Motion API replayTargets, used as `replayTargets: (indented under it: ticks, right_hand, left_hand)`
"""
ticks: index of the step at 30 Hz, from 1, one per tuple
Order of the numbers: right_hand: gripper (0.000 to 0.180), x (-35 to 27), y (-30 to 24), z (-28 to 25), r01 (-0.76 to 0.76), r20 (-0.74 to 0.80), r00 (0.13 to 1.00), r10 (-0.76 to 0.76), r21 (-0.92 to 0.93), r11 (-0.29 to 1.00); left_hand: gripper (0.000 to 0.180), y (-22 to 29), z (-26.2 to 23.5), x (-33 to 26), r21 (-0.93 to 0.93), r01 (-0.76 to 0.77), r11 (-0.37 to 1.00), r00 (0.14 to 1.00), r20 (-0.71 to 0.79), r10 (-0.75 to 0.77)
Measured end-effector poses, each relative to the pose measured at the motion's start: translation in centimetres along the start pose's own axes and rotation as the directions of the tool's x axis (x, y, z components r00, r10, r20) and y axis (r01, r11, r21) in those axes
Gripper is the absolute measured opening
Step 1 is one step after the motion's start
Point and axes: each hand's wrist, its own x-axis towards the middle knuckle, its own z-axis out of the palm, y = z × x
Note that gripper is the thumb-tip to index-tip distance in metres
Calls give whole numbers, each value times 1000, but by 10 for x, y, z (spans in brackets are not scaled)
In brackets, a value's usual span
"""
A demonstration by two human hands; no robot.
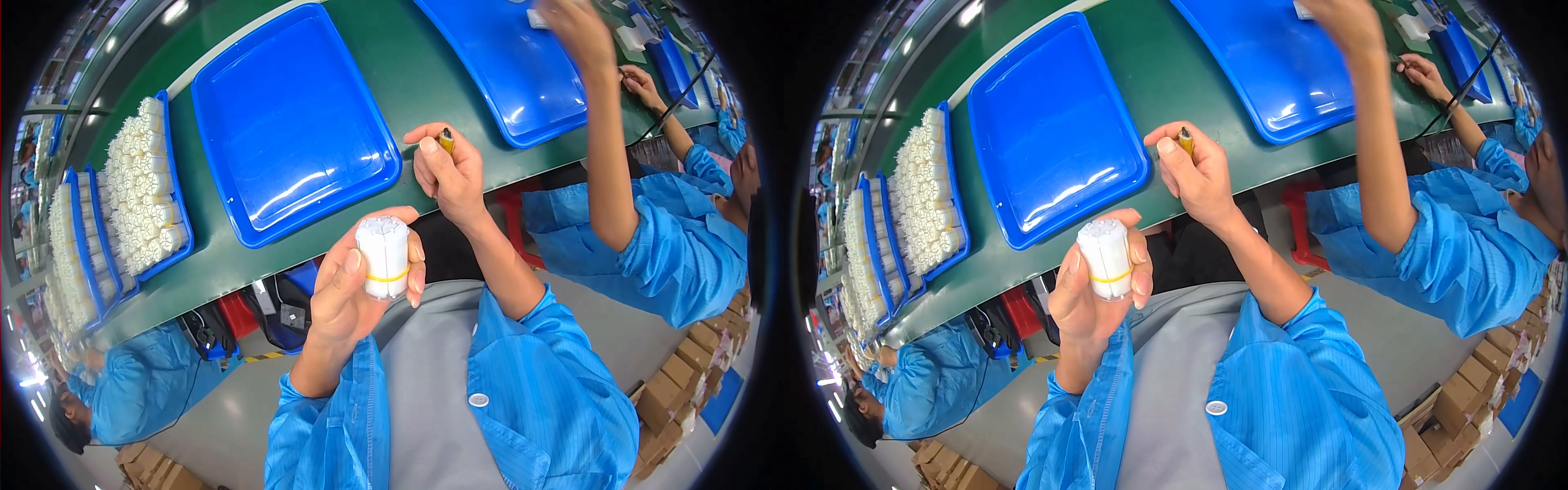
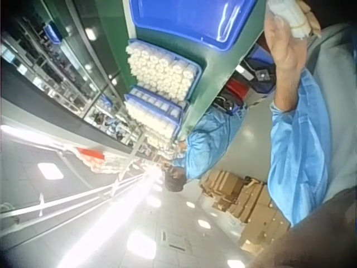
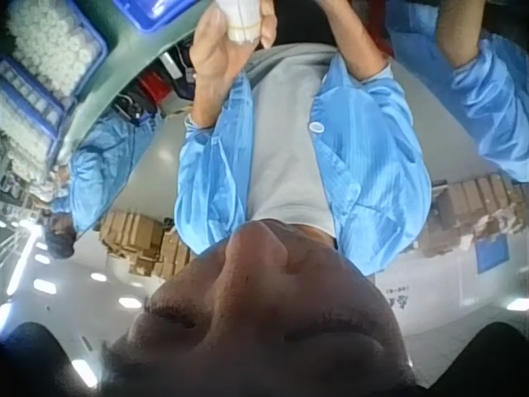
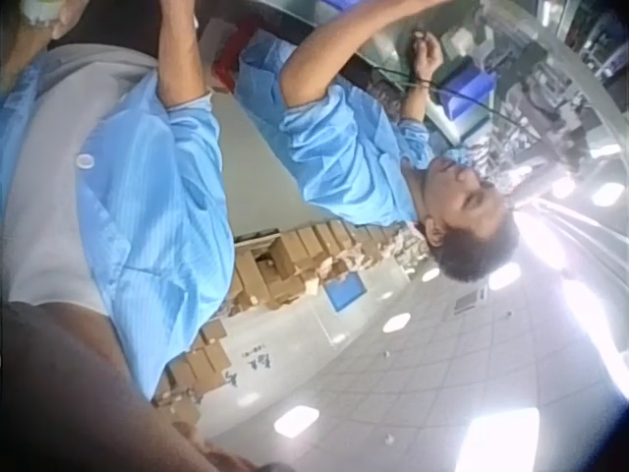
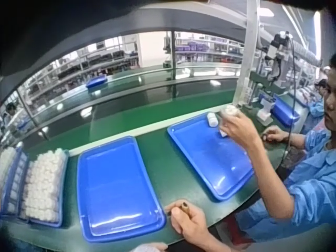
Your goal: The person assembles small plastic components on a factory production line by securing parts with a handheld assembly tool.
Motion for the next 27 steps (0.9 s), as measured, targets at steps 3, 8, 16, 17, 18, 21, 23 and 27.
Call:
replayTargets:
  ticks: [3,8,16,17,18,21,23,27]
  right_hand:
    - [27,-1,-1,0,3,-2,1000,-4,-11,1000]
    - [27,1,-3,2,7,-3,1000,-7,-21,1000]
    - [26,0,-2,1,10,-9,1000,-10,-37,999]
    - [26,0,-2,1,12,-8,1000,-12,-37,999]
    - [26,0,-2,1,9,-10,1000,-9,-19,1000]
    - [25,-5,-11,6,-36,-13,999,36,-6,999]
    - [24,-12,-26,14,-82,-11,997,82,-9,997]
    - [26,-25,-69,30,-126,80,991,112,206,970]
  left_hand:
    - [71,0,1,-2,12,9,1000,1000,0,-9]
    - [70,0,2,-1,-38,3,999,1000,8,-2]
    - [72,0,3,-2,-113,0,994,1000,2,1]
    - [72,0,3,-1,-112,-2,994,1000,4,2]
    - [74,0,2,-2,-62,-28,998,1000,-7,27]
    - [77,1,0,-6,38,-29,999,999,-29,30]
    - [78,1,-1,-9,88,-6,996,999,-47,11]
    - [66,-4,1,-12,232,-23,972,997,-72,41]
